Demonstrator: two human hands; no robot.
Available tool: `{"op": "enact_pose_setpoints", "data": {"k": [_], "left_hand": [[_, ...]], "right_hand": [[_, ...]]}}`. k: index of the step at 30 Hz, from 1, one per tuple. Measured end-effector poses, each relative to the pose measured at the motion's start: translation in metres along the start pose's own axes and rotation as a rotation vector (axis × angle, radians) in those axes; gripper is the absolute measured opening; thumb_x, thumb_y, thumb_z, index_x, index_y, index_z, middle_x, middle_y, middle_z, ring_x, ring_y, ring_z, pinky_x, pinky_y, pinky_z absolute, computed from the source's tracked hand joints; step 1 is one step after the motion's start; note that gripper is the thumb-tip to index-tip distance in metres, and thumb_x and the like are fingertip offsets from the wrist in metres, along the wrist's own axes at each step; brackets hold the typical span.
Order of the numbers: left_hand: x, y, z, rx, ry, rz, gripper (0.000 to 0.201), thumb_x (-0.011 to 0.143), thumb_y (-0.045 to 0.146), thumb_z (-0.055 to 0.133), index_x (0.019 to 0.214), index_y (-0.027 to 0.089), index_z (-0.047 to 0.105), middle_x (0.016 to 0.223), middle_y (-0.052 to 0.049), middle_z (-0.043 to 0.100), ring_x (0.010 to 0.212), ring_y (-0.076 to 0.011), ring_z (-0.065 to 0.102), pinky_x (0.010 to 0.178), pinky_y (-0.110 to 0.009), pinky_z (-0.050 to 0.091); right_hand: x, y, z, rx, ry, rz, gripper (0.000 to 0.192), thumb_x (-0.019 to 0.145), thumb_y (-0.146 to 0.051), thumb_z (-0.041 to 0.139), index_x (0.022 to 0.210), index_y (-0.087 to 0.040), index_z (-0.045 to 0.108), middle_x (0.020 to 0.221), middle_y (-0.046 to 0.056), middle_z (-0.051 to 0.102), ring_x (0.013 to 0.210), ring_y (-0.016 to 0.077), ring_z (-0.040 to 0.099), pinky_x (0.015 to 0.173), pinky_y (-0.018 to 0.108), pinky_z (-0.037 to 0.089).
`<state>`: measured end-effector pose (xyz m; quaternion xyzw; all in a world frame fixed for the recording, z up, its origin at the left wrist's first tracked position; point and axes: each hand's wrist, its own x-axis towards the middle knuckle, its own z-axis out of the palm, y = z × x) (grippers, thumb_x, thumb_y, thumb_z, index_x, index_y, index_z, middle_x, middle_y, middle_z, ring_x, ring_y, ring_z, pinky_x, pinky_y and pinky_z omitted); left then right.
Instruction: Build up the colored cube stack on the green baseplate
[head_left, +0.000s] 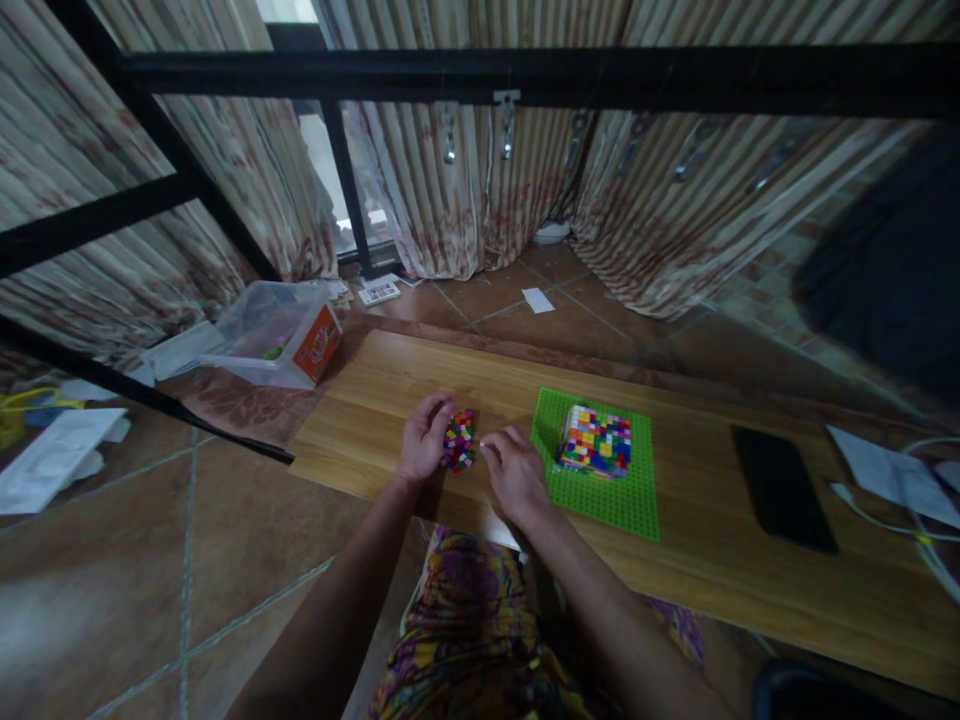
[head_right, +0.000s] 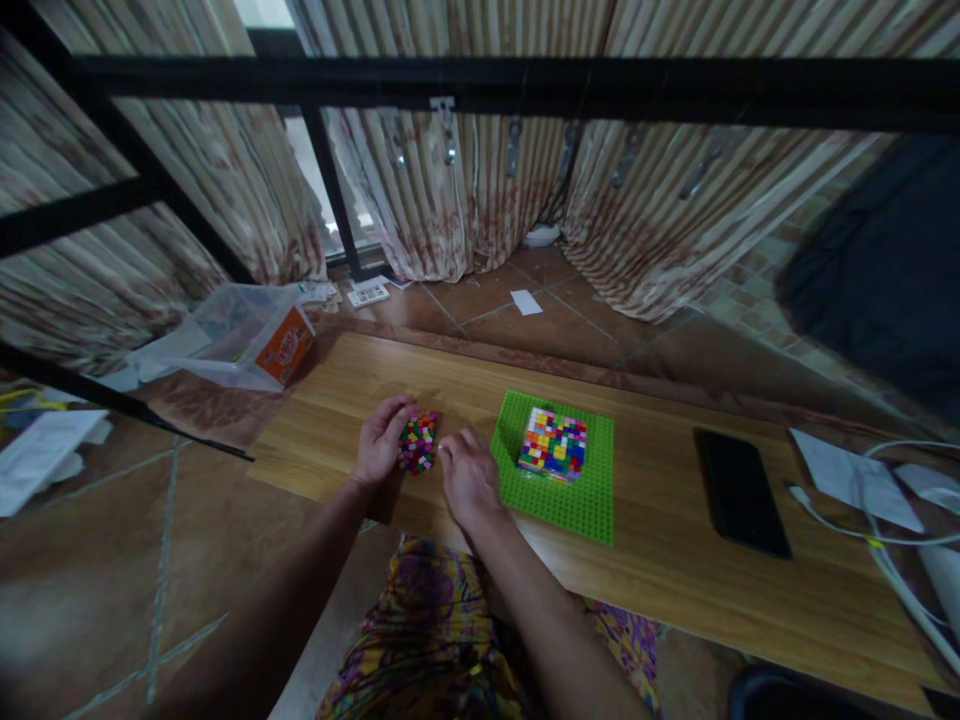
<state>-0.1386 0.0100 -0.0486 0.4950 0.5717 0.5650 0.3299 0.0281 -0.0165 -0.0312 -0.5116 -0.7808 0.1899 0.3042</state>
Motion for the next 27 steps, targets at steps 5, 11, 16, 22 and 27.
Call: {"op": "enact_pose_setpoints", "data": {"k": [5,11,16,22,27], "left_hand": [[0.000,-0.002,0.002,-0.044,0.001,-0.052,0.033,0.083,0.043,0.059,0.105,0.019,0.065,0.100,-0.005,0.069,0.096,-0.0197,0.065,0.089,-0.033,0.050],[0.000,-0.002,0.003,-0.061,-0.011,-0.049,0.034,0.080,0.042,0.064,0.105,0.019,0.065,0.100,-0.006,0.070,0.098,-0.0203,0.065,0.091,-0.034,0.049],[0.001,-0.006,0.003,-0.041,-0.002,-0.052,0.036,0.079,0.044,0.064,0.104,0.018,0.066,0.102,-0.007,0.070,0.099,-0.0210,0.065,0.093,-0.037,0.049],[0.002,-0.009,0.003,-0.029,0.007,-0.054,0.037,0.077,0.043,0.067,0.104,0.017,0.067,0.103,-0.008,0.070,0.100,-0.0222,0.065,0.093,-0.038,0.050],[0.002,-0.008,0.003,-0.010,0.004,-0.042,0.036,0.078,0.043,0.065,0.104,0.017,0.067,0.105,-0.008,0.070,0.103,-0.0228,0.065,0.095,-0.038,0.049]], "right_hand": [[-0.044,0.006,-0.047,0.066,0.126,0.012,0.018,0.095,-0.026,0.049,0.092,-0.024,0.066,0.095,0.004,0.064,0.092,0.0187,0.059,0.084,0.032,0.046],[-0.072,0.049,-0.097,-0.075,0.365,0.145,0.022,0.093,-0.036,0.053,0.097,-0.023,0.071,0.100,0.006,0.065,0.095,0.0210,0.060,0.087,0.037,0.048],[-0.065,0.076,-0.102,-0.161,0.449,0.148,0.026,0.091,-0.038,0.053,0.093,-0.023,0.073,0.098,0.008,0.065,0.096,0.0227,0.058,0.086,0.040,0.049],[-0.055,0.078,-0.094,-0.121,0.481,0.142,0.020,0.089,-0.035,0.057,0.090,-0.027,0.075,0.106,0.007,0.064,0.099,0.0225,0.058,0.086,0.042,0.050],[-0.055,0.084,-0.092,-0.030,0.518,0.151,0.016,0.086,-0.034,0.061,0.089,-0.027,0.075,0.110,0.006,0.064,0.100,0.0219,0.058,0.088,0.042,0.049]]}}
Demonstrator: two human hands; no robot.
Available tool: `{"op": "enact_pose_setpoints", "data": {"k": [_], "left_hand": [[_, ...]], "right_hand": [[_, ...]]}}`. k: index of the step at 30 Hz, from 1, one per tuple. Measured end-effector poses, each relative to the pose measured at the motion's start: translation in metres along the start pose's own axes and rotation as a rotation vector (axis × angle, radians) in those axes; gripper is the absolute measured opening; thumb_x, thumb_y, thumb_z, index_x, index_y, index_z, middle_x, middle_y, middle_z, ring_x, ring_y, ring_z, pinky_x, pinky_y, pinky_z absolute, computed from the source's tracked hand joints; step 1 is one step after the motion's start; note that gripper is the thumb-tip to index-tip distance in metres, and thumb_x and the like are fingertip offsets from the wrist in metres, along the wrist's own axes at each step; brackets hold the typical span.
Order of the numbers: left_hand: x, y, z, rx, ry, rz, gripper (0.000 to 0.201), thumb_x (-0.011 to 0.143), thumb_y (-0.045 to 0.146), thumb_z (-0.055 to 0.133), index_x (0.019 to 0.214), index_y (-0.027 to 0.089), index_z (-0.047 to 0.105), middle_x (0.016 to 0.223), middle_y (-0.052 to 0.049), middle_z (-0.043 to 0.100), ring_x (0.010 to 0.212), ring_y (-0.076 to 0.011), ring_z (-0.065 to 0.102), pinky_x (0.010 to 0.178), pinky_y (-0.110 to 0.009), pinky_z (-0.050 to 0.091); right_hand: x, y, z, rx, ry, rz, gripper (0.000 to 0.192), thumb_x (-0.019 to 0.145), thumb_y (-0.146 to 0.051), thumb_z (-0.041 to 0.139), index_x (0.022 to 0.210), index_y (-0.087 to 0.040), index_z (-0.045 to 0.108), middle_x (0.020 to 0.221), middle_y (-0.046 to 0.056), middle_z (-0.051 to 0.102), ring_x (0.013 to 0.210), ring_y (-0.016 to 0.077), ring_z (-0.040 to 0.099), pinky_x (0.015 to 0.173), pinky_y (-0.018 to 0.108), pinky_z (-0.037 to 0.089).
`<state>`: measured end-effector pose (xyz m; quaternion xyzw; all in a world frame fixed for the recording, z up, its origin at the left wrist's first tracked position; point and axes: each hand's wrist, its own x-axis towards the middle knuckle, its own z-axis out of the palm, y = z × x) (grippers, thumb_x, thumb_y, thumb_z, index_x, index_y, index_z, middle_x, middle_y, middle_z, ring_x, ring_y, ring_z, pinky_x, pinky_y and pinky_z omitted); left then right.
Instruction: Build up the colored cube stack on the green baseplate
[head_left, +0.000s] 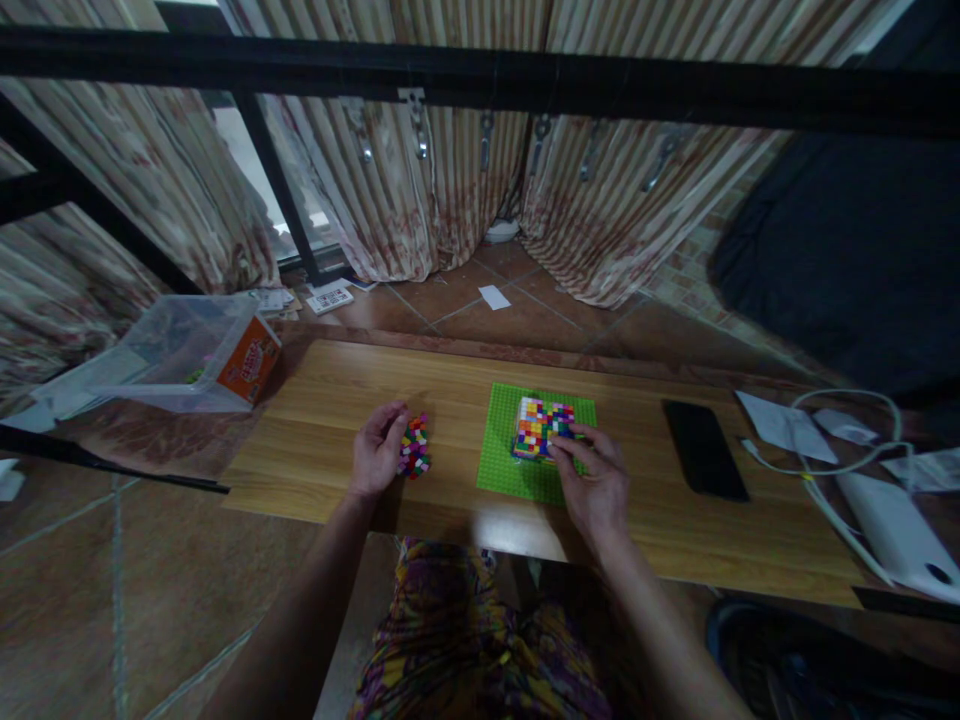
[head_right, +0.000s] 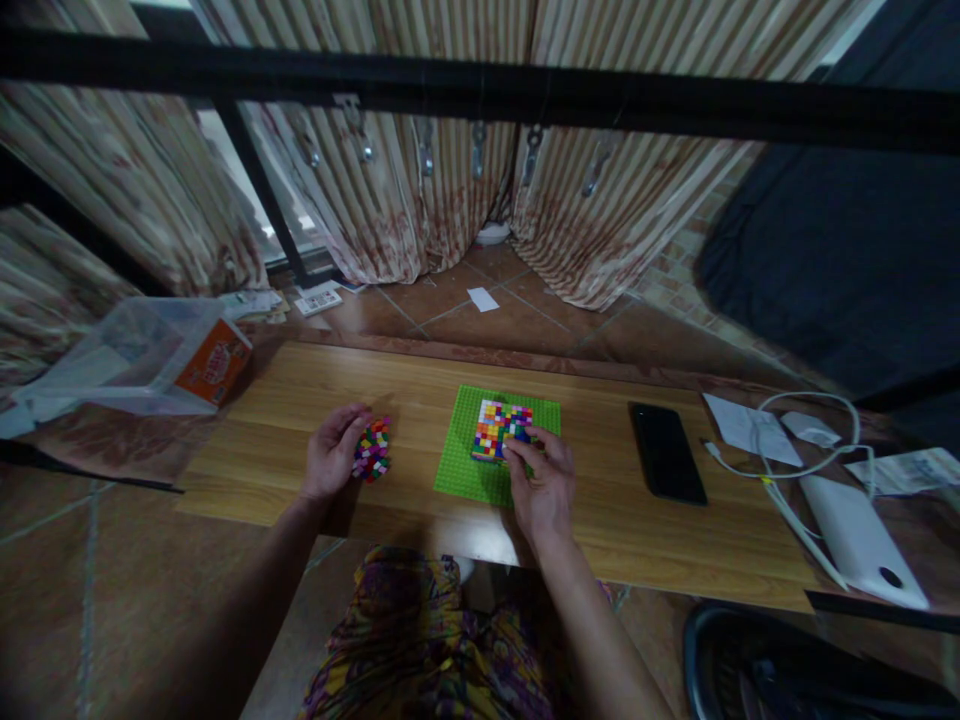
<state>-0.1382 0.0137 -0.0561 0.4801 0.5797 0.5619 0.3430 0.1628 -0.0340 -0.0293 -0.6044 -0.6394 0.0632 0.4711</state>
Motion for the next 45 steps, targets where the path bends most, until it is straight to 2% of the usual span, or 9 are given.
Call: {"op": "enact_pose_setpoints", "data": {"k": [8,13,21,29,34,40,42,45], "left_hand": [[-0.001,0.001,0.000,0.018,-0.005,0.009,0.034,0.080,0.042,0.063,0.103,0.018,0.067,0.100,-0.007,0.071,0.097,-0.0207,0.066,0.092,-0.036,0.050],[-0.001,0.001,0.001,-0.001,-0.016,0.001,0.035,0.080,0.042,0.063,0.104,0.017,0.065,0.102,-0.008,0.071,0.100,-0.0216,0.066,0.093,-0.036,0.050],[-0.002,0.002,0.000,-0.006,-0.014,0.020,0.033,0.081,0.042,0.062,0.103,0.017,0.065,0.101,-0.008,0.070,0.098,-0.0210,0.066,0.092,-0.036,0.050],[-0.002,-0.001,0.001,-0.015,-0.010,0.007,0.033,0.081,0.042,0.063,0.104,0.018,0.065,0.100,-0.008,0.070,0.098,-0.0215,0.066,0.092,-0.038,0.050],[-0.001,-0.003,0.000,-0.001,-0.020,0.018,0.034,0.081,0.042,0.062,0.105,0.018,0.065,0.097,-0.007,0.071,0.096,-0.0211,0.067,0.091,-0.037,0.051],[-0.001,-0.004,0.000,0.016,-0.022,0.035,0.033,0.082,0.042,0.061,0.105,0.019,0.065,0.100,-0.007,0.071,0.098,-0.0206,0.066,0.092,-0.036,0.051],[-0.002,-0.004,-0.001,0.021,-0.019,0.045,0.032,0.083,0.042,0.060,0.104,0.019,0.066,0.102,-0.007,0.070,0.099,-0.0205,0.066,0.091,-0.035,0.050],[-0.002,-0.002,-0.001,0.044,-0.016,0.061,0.030,0.084,0.040,0.059,0.104,0.020,0.066,0.103,-0.007,0.070,0.101,-0.0205,0.065,0.092,-0.035,0.050]], "right_hand": [[-0.002,-0.001,-0.001,0.061,0.005,0.074,0.021,0.083,-0.039,0.064,0.095,-0.025,0.073,0.113,0.007,0.063,0.106,0.0225,0.058,0.093,0.043,0.047],[0.000,-0.001,-0.004,0.095,0.041,0.193,0.030,0.087,-0.043,0.056,0.101,-0.021,0.070,0.110,0.009,0.063,0.105,0.0225,0.059,0.093,0.043,0.047],[0.002,0.001,0.014,0.067,0.036,0.274,0.044,0.086,-0.047,0.055,0.119,-0.019,0.059,0.115,0.011,0.062,0.106,0.0242,0.056,0.094,0.044,0.044],[-0.001,0.001,0.024,0.142,0.057,0.342,0.048,0.084,-0.046,0.057,0.122,-0.018,0.056,0.116,0.012,0.062,0.102,0.0222,0.058,0.093,0.041,0.045],[-0.003,0.000,0.028,0.147,0.095,0.327,0.047,0.084,-0.047,0.056,0.123,-0.020,0.057,0.117,0.011,0.061,0.104,0.0221,0.058,0.094,0.042,0.045],[-0.004,0.002,0.025,0.130,0.058,0.314,0.047,0.085,-0.048,0.054,0.123,-0.019,0.057,0.117,0.011,0.061,0.103,0.0229,0.058,0.093,0.043,0.045],[-0.004,-0.004,0.020,0.092,0.057,0.283,0.045,0.087,-0.047,0.053,0.123,-0.020,0.057,0.116,0.011,0.061,0.104,0.0235,0.058,0.094,0.044,0.045],[-0.005,-0.023,0.011,0.010,0.123,0.159,0.040,0.090,-0.043,0.052,0.121,-0.019,0.059,0.116,0.012,0.060,0.112,0.0253,0.054,0.098,0.045,0.042]]}}
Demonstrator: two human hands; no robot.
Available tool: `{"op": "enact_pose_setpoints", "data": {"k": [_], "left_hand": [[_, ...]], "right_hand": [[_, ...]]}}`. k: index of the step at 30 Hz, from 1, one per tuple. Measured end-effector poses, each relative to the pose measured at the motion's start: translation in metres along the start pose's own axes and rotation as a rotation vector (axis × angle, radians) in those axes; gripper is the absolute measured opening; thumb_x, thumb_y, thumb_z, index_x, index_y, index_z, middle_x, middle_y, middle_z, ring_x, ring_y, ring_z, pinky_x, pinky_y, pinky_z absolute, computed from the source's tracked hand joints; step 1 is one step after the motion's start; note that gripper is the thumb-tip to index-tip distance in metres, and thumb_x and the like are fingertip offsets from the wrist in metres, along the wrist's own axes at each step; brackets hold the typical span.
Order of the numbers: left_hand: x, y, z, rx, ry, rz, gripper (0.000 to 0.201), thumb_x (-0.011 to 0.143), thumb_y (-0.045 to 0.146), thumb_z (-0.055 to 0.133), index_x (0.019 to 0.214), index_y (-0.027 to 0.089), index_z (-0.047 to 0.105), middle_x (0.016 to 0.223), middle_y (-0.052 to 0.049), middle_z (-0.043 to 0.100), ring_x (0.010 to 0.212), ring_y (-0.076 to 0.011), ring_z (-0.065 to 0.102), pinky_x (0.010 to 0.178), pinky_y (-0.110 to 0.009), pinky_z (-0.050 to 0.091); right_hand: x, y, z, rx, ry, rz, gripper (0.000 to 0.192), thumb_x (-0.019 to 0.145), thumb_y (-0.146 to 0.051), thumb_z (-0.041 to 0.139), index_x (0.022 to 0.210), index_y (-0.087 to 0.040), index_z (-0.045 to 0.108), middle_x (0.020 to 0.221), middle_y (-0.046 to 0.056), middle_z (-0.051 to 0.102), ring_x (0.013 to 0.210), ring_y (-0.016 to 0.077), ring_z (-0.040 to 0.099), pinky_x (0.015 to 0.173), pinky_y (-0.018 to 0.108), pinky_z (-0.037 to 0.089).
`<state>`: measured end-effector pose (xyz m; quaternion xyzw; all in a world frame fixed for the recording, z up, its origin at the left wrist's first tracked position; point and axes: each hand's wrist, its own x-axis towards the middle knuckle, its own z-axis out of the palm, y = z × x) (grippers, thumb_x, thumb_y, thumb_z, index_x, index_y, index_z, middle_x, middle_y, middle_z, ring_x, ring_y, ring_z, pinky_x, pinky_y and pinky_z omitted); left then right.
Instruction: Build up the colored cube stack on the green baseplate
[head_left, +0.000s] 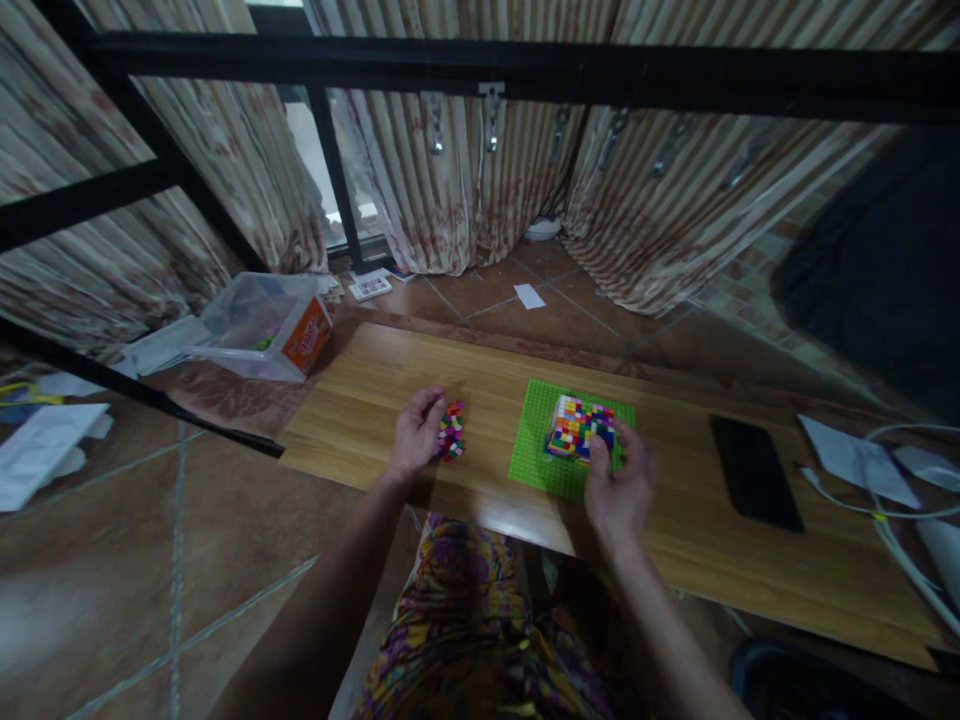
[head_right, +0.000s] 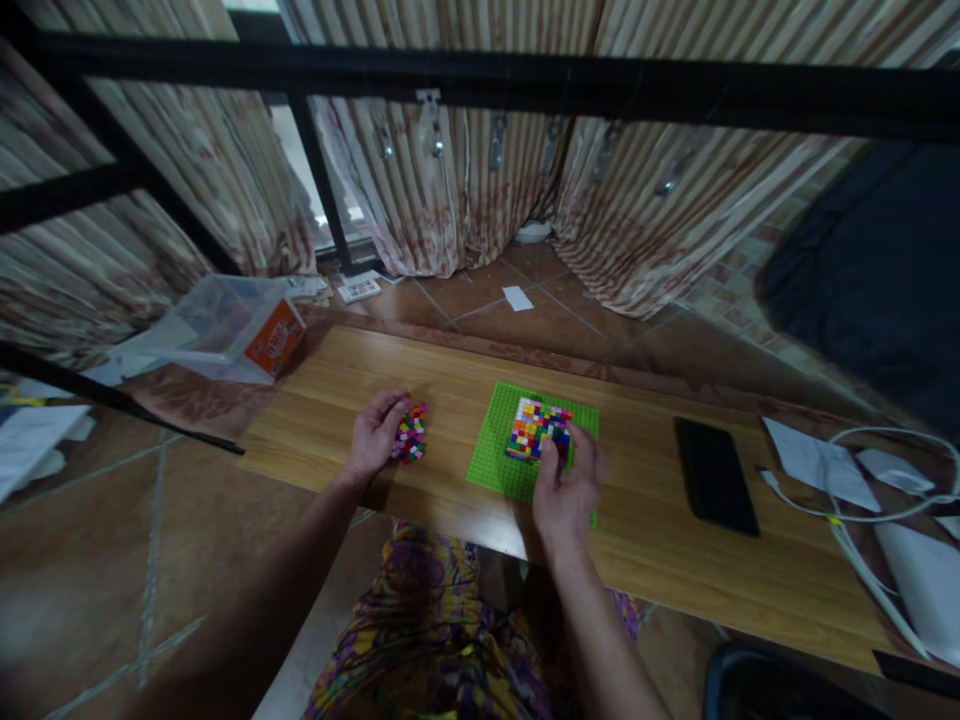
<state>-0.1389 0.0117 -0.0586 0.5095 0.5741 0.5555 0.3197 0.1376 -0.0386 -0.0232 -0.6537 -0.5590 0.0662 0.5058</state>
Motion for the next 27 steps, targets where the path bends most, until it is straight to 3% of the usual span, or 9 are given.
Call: {"op": "enact_pose_setpoints", "data": {"k": [2,5,7,10,14,18,23,27], "left_hand": [[0.000,0.000,0.000,0.015,-0.001,0.001,0.029,0.084,0.040,0.059,0.104,0.020,0.066,0.103,-0.007,0.070,0.101,-0.0204,0.065,0.093,-0.035,0.049],[0.000,0.001,-0.001,0.018,-0.008,-0.001,0.029,0.085,0.040,0.058,0.104,0.019,0.066,0.102,-0.006,0.070,0.100,-0.0200,0.065,0.092,-0.034,0.049],[-0.001,0.001,-0.001,0.022,-0.007,0.008,0.029,0.086,0.039,0.057,0.105,0.019,0.066,0.102,-0.006,0.070,0.100,-0.0196,0.065,0.092,-0.033,0.049],[-0.001,0.001,-0.001,0.036,-0.005,0.029,0.029,0.086,0.039,0.057,0.105,0.019,0.065,0.103,-0.006,0.069,0.100,-0.0193,0.064,0.093,-0.033,0.048],[-0.001,0.001,0.000,0.036,-0.004,0.024,0.028,0.086,0.038,0.056,0.105,0.019,0.065,0.104,-0.006,0.070,0.101,-0.0187,0.064,0.093,-0.032,0.049],[-0.001,0.002,0.000,0.056,-0.001,0.025,0.027,0.087,0.037,0.056,0.105,0.019,0.065,0.105,-0.005,0.069,0.101,-0.0179,0.064,0.093,-0.031,0.049],[-0.001,0.004,0.000,0.064,0.001,0.023,0.027,0.087,0.037,0.056,0.105,0.019,0.065,0.102,-0.005,0.070,0.099,-0.0180,0.065,0.092,-0.031,0.049],[0.000,0.004,0.000,0.053,-0.005,0.024,0.027,0.086,0.037,0.057,0.104,0.019,0.066,0.104,-0.005,0.070,0.101,-0.0190,0.064,0.093,-0.032,0.049]], "right_hand": [[-0.006,-0.017,-0.002,0.013,-0.014,-0.102,0.032,0.091,-0.038,0.052,0.116,-0.020,0.062,0.116,0.011,0.061,0.113,0.0245,0.054,0.099,0.044,0.042],[-0.022,-0.039,0.007,0.074,-0.248,-0.211,0.022,0.093,-0.032,0.050,0.105,-0.024,0.066,0.106,0.007,0.066,0.103,0.0219,0.059,0.093,0.040,0.045],[-0.036,-0.048,0.021,0.090,-0.432,-0.248,0.020,0.093,-0.029,0.049,0.102,-0.024,0.067,0.102,0.006,0.067,0.099,0.0214,0.059,0.089,0.038,0.046],[-0.051,-0.057,0.048,0.075,-0.555,-0.263,0.018,0.091,-0.025,0.051,0.101,-0.023,0.067,0.102,0.006,0.067,0.098,0.0224,0.058,0.089,0.038,0.044],[-0.057,-0.064,0.079,0.020,-0.631,-0.296,0.016,0.089,-0.019,0.054,0.098,-0.023,0.066,0.099,0.006,0.067,0.097,0.0231,0.056,0.088,0.038,0.041],[-0.055,-0.068,0.095,-0.055,-0.641,-0.350,0.013,0.087,-0.018,0.057,0.095,-0.023,0.066,0.095,0.005,0.066,0.094,0.0246,0.054,0.085,0.039,0.039],[-0.055,-0.069,0.098,-0.090,-0.630,-0.392,0.014,0.088,-0.018,0.054,0.093,-0.022,0.066,0.091,0.006,0.065,0.092,0.0256,0.052,0.083,0.040,0.039],[-0.055,-0.065,0.086,-0.060,-0.627,-0.381,0.022,0.093,-0.018,0.045,0.100,-0.022,0.066,0.092,0.007,0.064,0.091,0.0245,0.052,0.083,0.039,0.041]]}}
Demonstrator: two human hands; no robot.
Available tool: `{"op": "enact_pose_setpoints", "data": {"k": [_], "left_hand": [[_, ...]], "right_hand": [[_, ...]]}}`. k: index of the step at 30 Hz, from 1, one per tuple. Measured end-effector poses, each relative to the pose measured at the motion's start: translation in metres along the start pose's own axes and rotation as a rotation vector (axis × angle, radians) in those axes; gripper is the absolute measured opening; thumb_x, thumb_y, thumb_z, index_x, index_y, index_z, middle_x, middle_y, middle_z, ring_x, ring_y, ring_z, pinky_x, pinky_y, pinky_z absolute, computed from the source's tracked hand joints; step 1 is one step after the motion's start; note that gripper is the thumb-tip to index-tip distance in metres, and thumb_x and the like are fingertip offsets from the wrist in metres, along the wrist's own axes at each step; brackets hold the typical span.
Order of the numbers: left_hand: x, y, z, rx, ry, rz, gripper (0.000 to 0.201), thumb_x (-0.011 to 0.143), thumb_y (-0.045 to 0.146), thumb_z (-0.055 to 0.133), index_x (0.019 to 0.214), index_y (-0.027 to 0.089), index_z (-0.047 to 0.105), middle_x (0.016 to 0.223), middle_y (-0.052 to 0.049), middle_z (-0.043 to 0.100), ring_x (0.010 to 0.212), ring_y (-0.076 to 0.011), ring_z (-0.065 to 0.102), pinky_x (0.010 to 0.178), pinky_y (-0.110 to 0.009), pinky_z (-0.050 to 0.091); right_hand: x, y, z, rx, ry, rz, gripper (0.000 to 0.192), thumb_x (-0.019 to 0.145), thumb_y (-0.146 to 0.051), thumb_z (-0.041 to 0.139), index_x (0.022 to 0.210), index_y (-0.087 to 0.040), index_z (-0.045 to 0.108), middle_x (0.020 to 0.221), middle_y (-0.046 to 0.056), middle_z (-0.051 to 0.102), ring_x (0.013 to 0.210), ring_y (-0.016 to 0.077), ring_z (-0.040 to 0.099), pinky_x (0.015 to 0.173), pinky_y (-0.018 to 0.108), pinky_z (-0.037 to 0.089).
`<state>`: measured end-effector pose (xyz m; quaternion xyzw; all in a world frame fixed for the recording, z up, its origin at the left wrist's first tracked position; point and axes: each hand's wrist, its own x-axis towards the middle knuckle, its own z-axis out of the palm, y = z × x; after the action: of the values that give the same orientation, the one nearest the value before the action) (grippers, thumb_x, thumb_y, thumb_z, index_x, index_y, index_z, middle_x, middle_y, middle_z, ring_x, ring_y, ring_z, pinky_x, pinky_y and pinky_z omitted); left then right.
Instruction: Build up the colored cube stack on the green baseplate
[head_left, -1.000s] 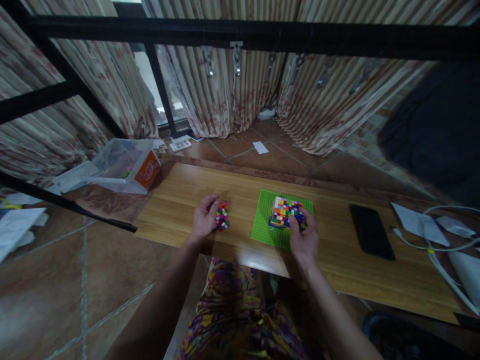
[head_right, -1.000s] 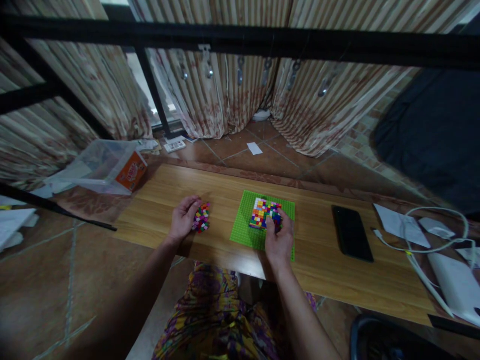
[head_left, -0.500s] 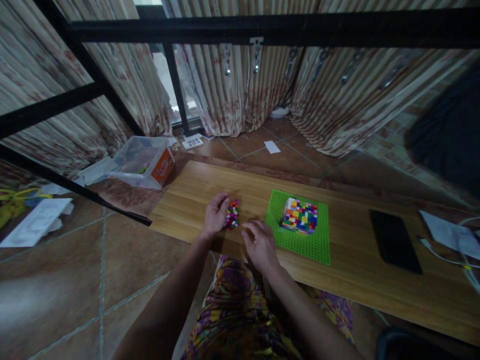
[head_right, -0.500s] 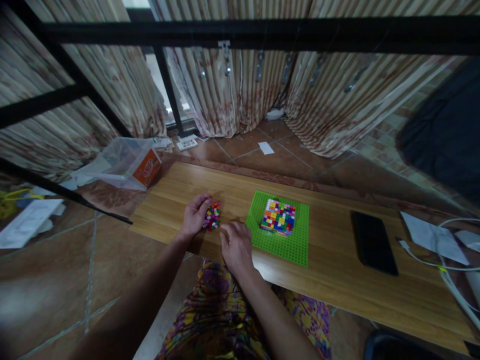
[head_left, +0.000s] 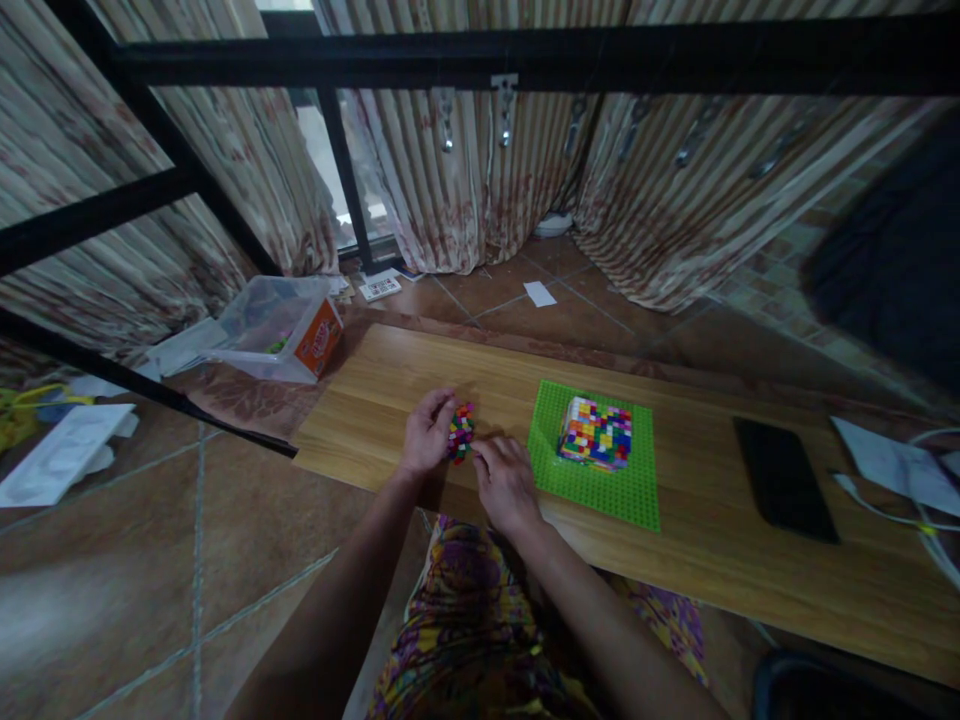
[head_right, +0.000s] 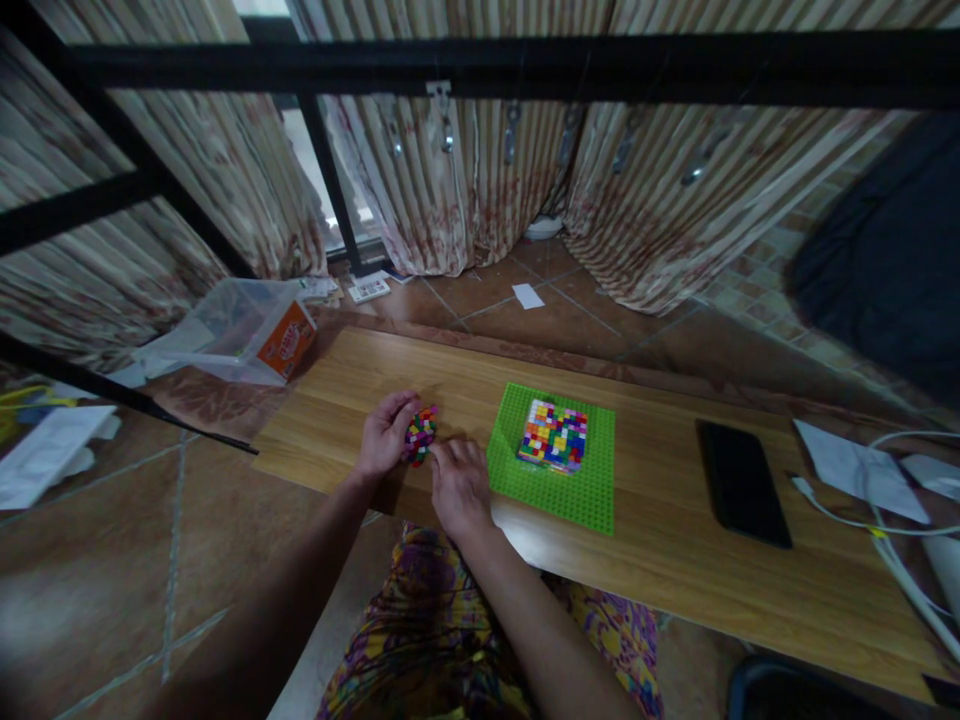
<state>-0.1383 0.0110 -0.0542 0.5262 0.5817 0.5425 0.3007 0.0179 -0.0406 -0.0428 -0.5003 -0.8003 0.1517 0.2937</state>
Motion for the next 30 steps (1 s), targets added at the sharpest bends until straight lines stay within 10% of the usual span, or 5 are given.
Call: {"op": "enact_pose_setpoints", "data": {"k": [16,30], "left_hand": [[0.002,-0.004,0.001,-0.037,0.008,-0.068,0.031,0.083,0.042,0.059,0.101,0.018,0.067,0.102,-0.006,0.070,0.099,-0.0204,0.065,0.091,-0.034,0.049],[0.002,0.003,0.001,-0.053,0.014,-0.110,0.031,0.081,0.044,0.062,0.097,0.018,0.068,0.101,-0.007,0.070,0.099,-0.0214,0.065,0.092,-0.036,0.049]], "right_hand": [[-0.065,0.045,-0.086,0.243,0.271,0.308,0.021,0.094,-0.030,0.049,0.099,-0.022,0.067,0.099,0.006,0.068,0.093,0.0197,0.063,0.084,0.034,0.049],[-0.041,0.090,-0.104,0.063,0.507,0.312,0.023,0.089,-0.038,0.053,0.088,-0.023,0.071,0.092,0.005,0.066,0.091,0.0206,0.060,0.083,0.036,0.048]]}}
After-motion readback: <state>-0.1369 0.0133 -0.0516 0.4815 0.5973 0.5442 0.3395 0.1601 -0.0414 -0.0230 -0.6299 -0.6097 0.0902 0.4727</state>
